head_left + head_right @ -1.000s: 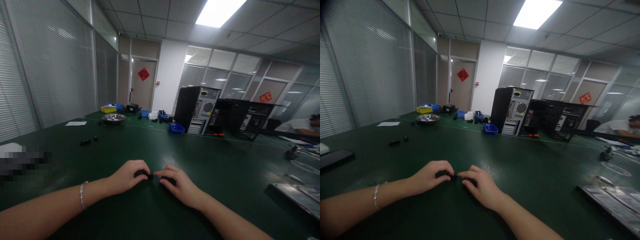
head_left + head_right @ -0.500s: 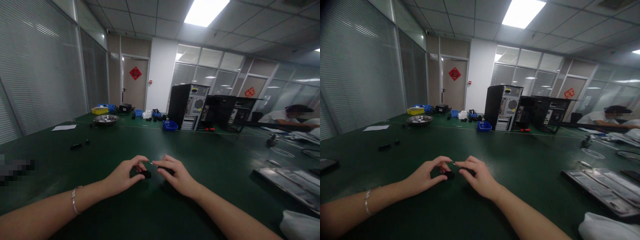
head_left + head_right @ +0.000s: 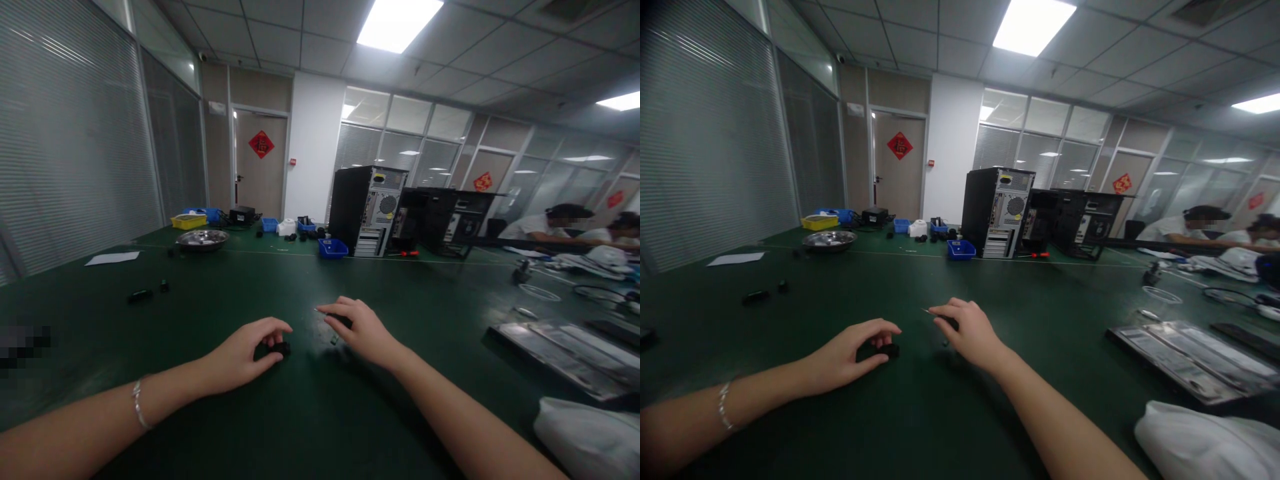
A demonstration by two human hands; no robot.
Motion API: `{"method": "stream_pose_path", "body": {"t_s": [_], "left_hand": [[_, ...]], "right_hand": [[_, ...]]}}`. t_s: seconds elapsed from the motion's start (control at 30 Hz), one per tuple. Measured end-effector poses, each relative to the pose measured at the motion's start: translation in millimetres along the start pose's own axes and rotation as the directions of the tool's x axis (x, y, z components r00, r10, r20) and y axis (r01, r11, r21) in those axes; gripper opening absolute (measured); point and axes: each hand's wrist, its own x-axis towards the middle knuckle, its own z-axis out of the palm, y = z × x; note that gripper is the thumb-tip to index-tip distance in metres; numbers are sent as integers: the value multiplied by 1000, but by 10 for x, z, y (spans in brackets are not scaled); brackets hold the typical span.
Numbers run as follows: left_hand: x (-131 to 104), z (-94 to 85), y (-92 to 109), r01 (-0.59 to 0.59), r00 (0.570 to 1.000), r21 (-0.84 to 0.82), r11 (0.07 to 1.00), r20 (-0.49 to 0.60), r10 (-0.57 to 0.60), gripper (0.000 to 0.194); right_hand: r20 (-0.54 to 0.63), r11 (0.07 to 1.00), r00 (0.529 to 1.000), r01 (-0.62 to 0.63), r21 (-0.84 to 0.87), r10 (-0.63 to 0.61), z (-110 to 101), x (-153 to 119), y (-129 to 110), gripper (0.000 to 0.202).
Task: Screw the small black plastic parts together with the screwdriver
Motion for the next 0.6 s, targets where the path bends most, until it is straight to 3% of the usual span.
{"method": "stream_pose_path", "body": {"t_s": [0.3, 0.43, 0.6], "left_hand": [[-6, -24, -2, -27, 999, 16, 1000, 40, 26, 26], [2, 4, -76, -53, 998, -2, 999, 26, 53, 28], [7, 10, -94, -80, 996, 1, 997, 30, 80, 25]], "right_hand": [[142, 979, 986, -53, -198, 82, -103, -8, 301, 28], [144, 984, 990, 21, -178, 5, -88, -14, 243, 23], [280, 982, 958, 104, -157, -57, -85, -7, 199, 21]]}}
